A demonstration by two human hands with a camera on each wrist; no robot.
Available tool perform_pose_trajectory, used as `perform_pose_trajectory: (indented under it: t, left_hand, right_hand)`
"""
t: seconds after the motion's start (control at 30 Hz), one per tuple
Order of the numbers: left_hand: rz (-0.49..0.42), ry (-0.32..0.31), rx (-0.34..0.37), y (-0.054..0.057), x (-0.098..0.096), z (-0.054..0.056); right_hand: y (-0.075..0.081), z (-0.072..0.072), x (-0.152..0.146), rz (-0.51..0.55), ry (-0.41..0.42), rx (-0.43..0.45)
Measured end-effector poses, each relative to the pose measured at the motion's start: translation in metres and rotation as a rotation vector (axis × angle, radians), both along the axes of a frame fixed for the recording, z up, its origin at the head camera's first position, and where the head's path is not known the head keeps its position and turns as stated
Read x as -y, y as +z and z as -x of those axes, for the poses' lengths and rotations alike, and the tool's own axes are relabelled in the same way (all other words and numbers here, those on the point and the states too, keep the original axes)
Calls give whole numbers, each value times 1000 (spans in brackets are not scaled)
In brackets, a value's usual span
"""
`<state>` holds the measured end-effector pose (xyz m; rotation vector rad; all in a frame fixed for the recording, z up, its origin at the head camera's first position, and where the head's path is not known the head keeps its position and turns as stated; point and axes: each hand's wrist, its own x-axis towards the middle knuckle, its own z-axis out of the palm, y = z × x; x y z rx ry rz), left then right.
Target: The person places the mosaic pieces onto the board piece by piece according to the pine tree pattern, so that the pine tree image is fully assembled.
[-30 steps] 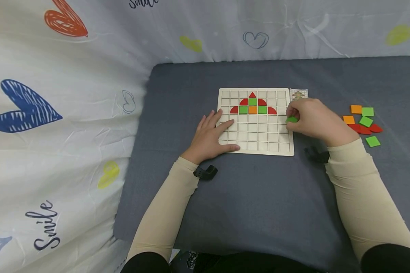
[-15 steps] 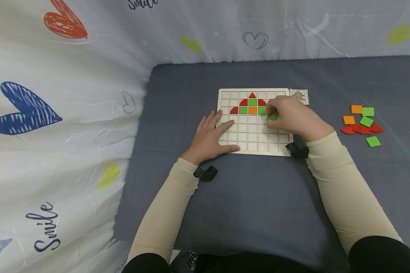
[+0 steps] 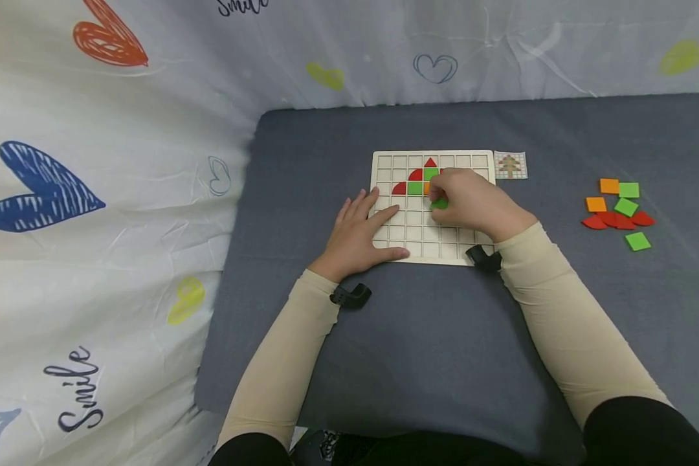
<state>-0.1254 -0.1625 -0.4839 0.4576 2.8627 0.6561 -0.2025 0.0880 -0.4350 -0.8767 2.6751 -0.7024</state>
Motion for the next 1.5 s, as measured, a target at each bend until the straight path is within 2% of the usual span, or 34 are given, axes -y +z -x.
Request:
perform_pose_trajectory:
  t: [0.4,0.7,1.5]
  left_hand:
    - [2,-13,-11,0,-2,1]
    - [5,-14,-8,2,-2,1]
    - [-24,-7,2,1,0,-1]
  right_hand:
    - [0,-3,6,-15,26,-11]
    - [-3,-1,5,12,52,-55]
    - [-9,1,3,86,63,-55]
